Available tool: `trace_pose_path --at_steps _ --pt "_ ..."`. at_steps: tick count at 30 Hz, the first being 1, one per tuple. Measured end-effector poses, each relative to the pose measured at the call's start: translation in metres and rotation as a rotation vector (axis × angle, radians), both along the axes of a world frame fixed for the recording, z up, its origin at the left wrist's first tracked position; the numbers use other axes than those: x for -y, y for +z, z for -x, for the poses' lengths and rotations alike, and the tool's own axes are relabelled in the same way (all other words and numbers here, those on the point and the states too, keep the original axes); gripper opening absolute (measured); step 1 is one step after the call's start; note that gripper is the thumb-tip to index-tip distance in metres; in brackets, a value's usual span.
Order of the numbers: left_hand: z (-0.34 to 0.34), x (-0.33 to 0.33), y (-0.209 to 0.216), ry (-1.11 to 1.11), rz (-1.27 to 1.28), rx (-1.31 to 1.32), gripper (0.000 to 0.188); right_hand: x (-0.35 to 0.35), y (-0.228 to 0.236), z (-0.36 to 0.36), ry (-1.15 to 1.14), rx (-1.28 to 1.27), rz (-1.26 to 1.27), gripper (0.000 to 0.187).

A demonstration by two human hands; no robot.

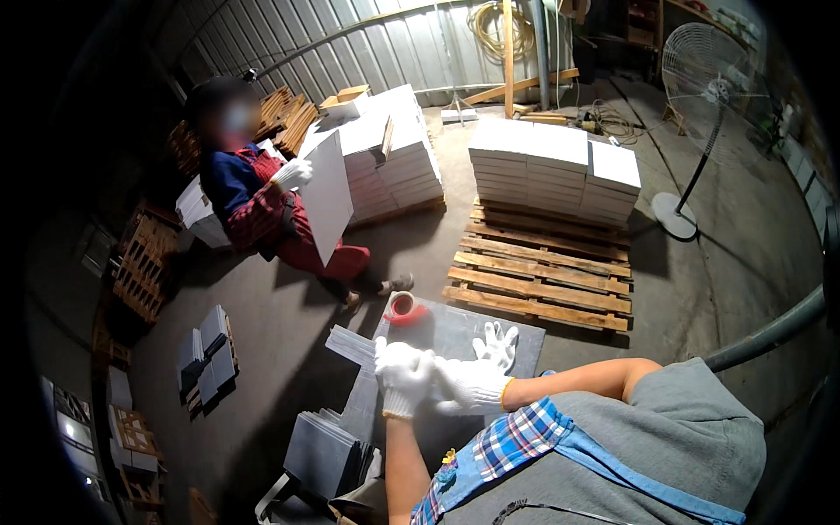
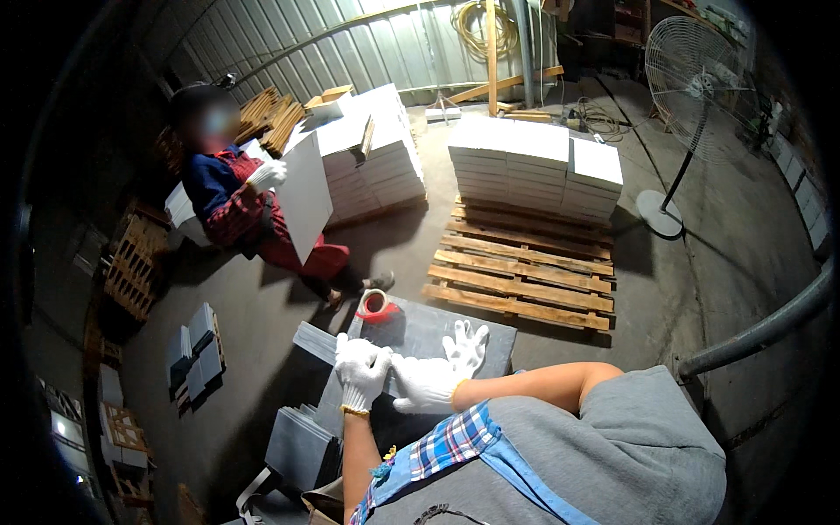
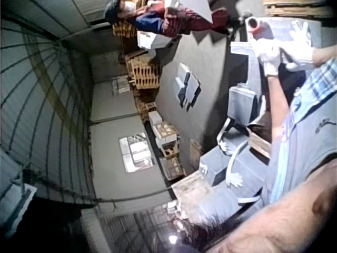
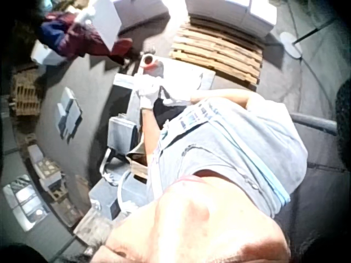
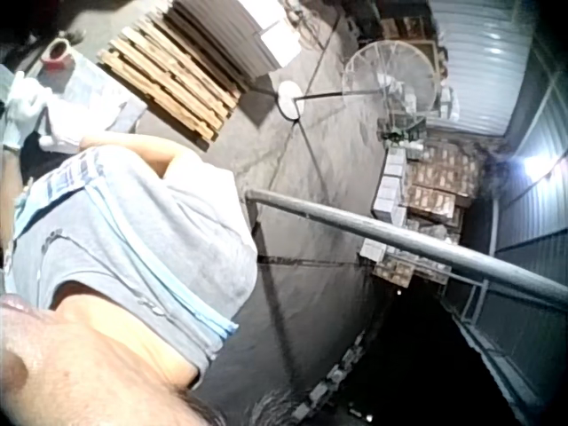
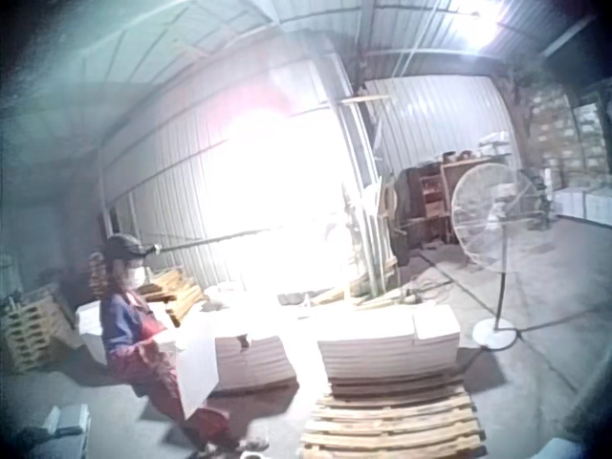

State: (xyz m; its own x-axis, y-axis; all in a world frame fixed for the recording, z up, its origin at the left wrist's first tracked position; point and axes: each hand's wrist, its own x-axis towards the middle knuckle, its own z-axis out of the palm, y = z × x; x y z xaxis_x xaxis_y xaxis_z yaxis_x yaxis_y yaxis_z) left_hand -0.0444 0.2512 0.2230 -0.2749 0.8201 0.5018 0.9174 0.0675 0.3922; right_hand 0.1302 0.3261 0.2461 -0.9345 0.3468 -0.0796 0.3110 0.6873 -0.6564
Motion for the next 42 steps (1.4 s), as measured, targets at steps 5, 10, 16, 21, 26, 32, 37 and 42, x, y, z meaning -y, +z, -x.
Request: trace_pose_path --at_steps 5,10,16,21,26,32,37,42 --pt "-0.001 -0.002 -0.002 -0.001 0.02 -0.047 0.028 -0.001 -0.014 0.0 -0.004 -0.023 0.009 0.07" --pt "-0.004 0.0 0.005 0.004 0.0 -0.002 0.029 0.0 -0.015 0.002 0.006 -0.012 0.019 0.078" --pt "0.0 -0.003 -0.003 0.004 -0.039 -0.026 0.032 -0.004 -0.023 -0.008 0.048 -0.125 0.106 0.092" --pt "0.001 0.0 -0.004 0.011 0.007 -0.04 0.031 -0.004 -0.04 -0.02 -0.007 -0.158 0.183 0.103" --pt "0.004 -0.001 0.003 0.007 -0.044 -0.042 0.032 -0.003 -0.054 -0.032 -0.077 -0.105 0.016 0.113" --pt "0.0 0.005 0.004 0.046 -0.095 -0.003 0.032 0.01 -0.079 -0.029 -0.147 -0.125 0.023 0.119" --pt "0.0 0.005 0.004 0.062 0.014 -0.011 0.03 0.012 -0.106 -0.024 -0.248 -0.255 -0.164 0.115" --pt "0.003 0.004 0.0 0.062 -0.036 -0.022 0.03 0.015 -0.124 -0.019 -0.273 -0.41 -0.145 0.111"
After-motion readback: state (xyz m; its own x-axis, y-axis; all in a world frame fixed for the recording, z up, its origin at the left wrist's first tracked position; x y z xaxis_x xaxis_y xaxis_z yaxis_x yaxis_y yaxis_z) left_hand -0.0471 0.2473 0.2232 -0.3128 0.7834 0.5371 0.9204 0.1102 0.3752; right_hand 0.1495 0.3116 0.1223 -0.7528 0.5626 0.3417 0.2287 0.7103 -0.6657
